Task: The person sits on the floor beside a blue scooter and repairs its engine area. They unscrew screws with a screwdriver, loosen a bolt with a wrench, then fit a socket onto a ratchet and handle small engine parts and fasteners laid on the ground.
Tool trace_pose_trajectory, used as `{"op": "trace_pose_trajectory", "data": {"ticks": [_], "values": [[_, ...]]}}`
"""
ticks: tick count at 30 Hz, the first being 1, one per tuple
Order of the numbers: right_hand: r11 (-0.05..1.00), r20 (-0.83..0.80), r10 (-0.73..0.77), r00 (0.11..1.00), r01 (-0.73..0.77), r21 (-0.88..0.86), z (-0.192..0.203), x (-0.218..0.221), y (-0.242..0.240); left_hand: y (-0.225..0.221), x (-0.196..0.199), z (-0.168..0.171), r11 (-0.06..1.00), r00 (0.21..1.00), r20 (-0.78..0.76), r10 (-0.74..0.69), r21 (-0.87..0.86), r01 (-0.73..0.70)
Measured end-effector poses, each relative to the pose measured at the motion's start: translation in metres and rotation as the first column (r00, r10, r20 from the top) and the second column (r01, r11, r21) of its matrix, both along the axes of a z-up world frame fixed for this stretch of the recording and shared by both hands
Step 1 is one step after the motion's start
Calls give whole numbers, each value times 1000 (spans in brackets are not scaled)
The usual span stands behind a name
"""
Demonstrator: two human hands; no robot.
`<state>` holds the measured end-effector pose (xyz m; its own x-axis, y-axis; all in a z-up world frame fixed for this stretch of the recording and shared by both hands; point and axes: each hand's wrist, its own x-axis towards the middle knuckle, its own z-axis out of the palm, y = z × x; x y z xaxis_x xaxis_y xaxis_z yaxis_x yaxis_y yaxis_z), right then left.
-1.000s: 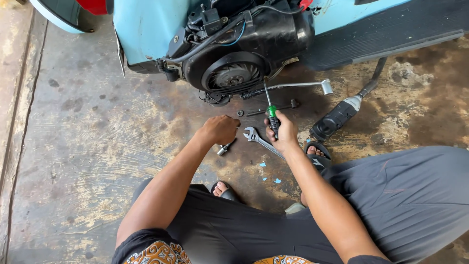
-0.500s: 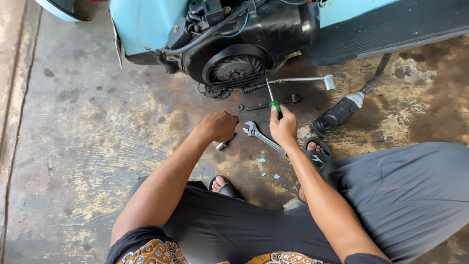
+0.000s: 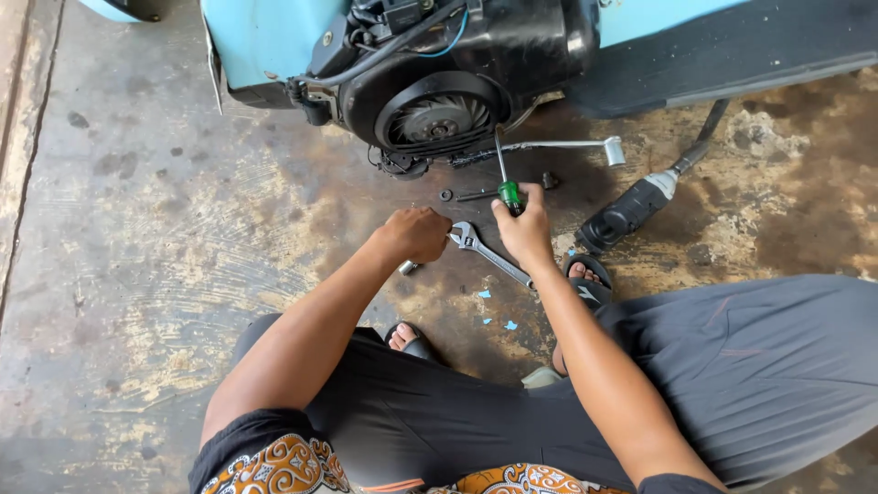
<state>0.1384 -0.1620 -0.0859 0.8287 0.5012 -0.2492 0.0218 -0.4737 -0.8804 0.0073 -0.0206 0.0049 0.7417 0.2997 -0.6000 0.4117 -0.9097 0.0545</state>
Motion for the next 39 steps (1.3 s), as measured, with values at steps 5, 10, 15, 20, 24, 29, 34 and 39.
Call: {"op": "trace_pose_trajectory", "data": {"ticks": [5,10,15,20,24,29,34,39], "values": [[994,625,83,776,-17,-111,-14,-5,2,-1,1,2,1000,999,31,-24,-10,24],[998,490,44,871,-56,11,23,-17,-2,8,-1,-10,1000,999,32,-31,3,31],[989,260,52,964,-85,119,30,-9,-6,11,-4,-11,999,999,31,-18,-33,19],[911,-123,-35,992,82,404,1,-3,3,9,0,0,999,999,40,-28,-37,30],[868,-388,32,921,167,468,26,-5,-1,13,1,-4,999,999,53,-6,-50,9],[838,-536,56,842,253,484,20,2,1,13,-1,-10,998,999,43,-32,-47,34],[809,-599,133,790,262,525,10,15,-2,9,-2,-4,998,999,39,-35,-45,37],[845,-638,143,756,242,476,5,14,0,4,-6,-1,999,999,38,-19,-43,21]]}}
